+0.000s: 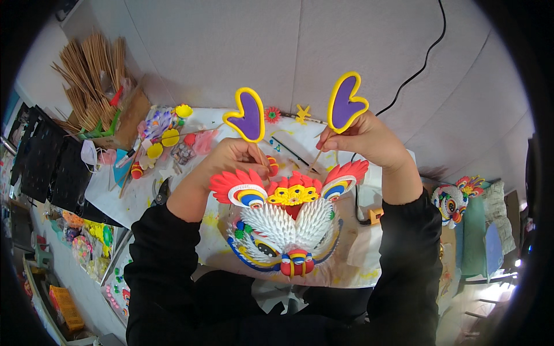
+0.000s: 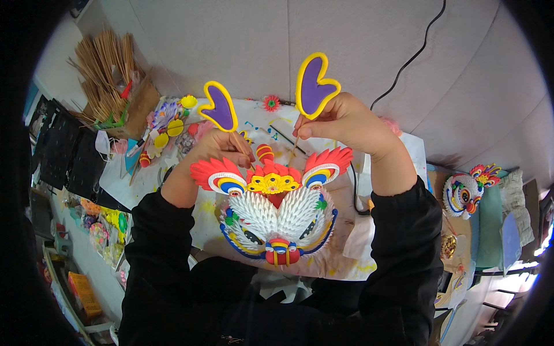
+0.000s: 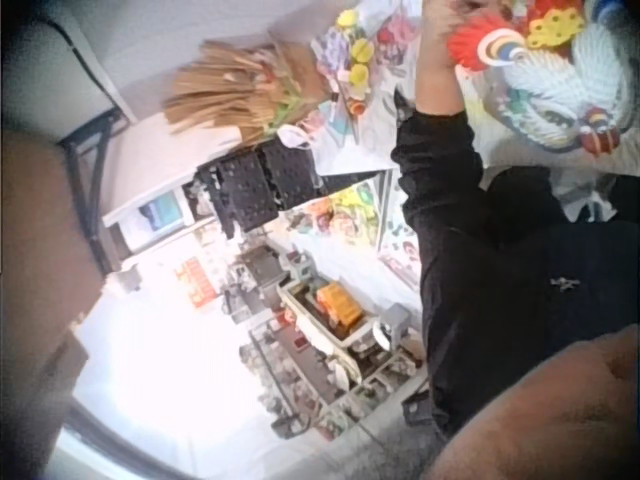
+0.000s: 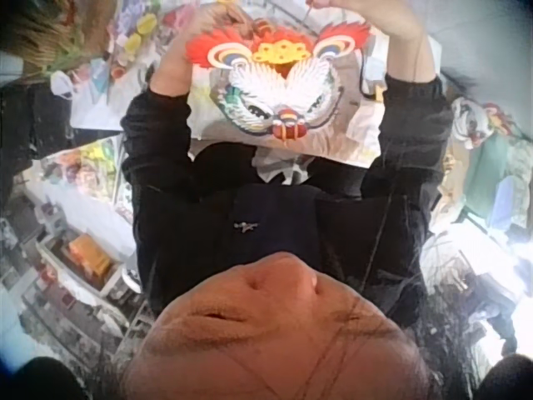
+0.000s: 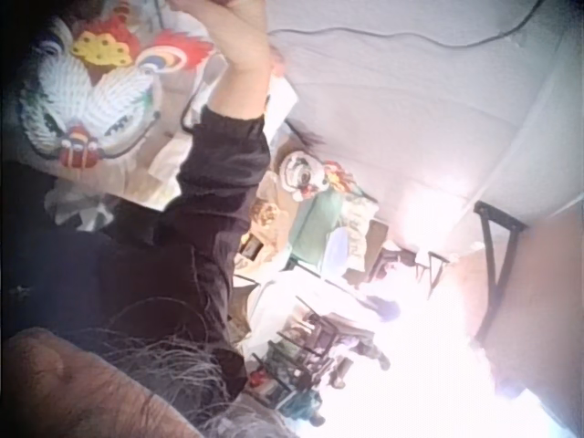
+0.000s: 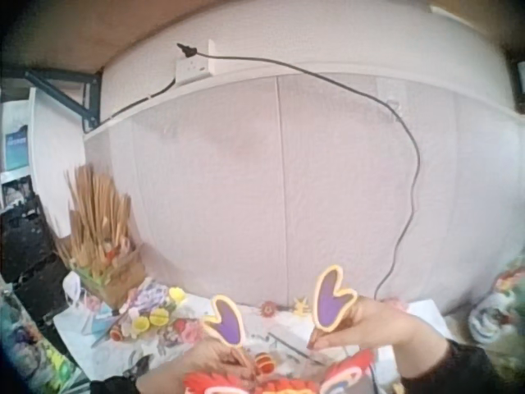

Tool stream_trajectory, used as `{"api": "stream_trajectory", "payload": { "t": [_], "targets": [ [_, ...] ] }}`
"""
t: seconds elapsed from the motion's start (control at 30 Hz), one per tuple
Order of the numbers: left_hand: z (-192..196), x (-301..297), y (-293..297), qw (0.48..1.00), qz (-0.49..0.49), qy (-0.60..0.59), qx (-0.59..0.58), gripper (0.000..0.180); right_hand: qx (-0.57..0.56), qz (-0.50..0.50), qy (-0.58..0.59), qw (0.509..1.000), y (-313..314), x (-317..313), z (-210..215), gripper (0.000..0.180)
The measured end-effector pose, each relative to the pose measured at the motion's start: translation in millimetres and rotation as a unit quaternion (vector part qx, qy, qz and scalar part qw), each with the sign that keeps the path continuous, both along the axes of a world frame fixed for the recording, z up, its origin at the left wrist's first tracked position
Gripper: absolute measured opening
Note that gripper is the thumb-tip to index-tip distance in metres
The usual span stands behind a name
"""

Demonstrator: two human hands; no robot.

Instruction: The person assembles a lion dance mask by attaching decorative pieces to a base. They use pliers to trim sticks and place colorful paper cutouts onto the mask, arranging them symmetrically.

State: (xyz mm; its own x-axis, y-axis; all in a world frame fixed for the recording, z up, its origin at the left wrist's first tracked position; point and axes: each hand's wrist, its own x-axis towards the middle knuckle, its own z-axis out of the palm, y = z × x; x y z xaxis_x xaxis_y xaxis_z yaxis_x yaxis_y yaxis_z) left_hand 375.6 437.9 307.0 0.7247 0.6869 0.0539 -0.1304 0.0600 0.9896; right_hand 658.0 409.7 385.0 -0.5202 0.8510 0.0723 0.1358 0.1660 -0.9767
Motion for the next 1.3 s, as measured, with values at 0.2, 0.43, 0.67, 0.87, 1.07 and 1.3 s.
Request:
{"api": "stream_trajectory", "payload": {
  "t": [0.2, 0.43, 0.67, 0.87, 1.07, 1.3],
  "targets": [
    [2.5, -1.1, 3.5, 0.999, -0.031, -0.016, -0.019, 0.004, 0.032, -0.031, -0.076, 0.996, -13.4, -7.7, 12.3, 0.017],
    [-30.9, 14.2, 2.4, 0.995, -0.066, -0.061, -0.032, 0.009, -0.101, 0.043, -0.076, 0.991, 1.5, -1.3, 10.8, 0.019],
    [-34.0, 11.0, 4.7, 0.981, -0.152, -0.116, -0.027, 0.01, -0.16, 0.114, -0.05, 0.979, 26.7, -2.1, -4.5, 0.019],
    [-44.3, 9.5, -9.9, 0.993, -0.064, -0.071, 0.064, 0.018, -0.187, 0.196, 0.039, 0.962, 27.8, -15.5, -42.0, 0.009],
    [-49.6, 5.6, -9.8, 0.984, -0.082, -0.104, 0.118, 0.029, -0.123, 0.189, 0.106, 0.969, 19.0, -18.5, -80.6, 0.011],
    [-42.4, 12.2, -9.0, 0.973, -0.095, -0.096, 0.186, 0.034, 0.01, 0.189, 0.204, 0.96, 12.3, -22.6, -98.1, 0.014]
  ]
}}
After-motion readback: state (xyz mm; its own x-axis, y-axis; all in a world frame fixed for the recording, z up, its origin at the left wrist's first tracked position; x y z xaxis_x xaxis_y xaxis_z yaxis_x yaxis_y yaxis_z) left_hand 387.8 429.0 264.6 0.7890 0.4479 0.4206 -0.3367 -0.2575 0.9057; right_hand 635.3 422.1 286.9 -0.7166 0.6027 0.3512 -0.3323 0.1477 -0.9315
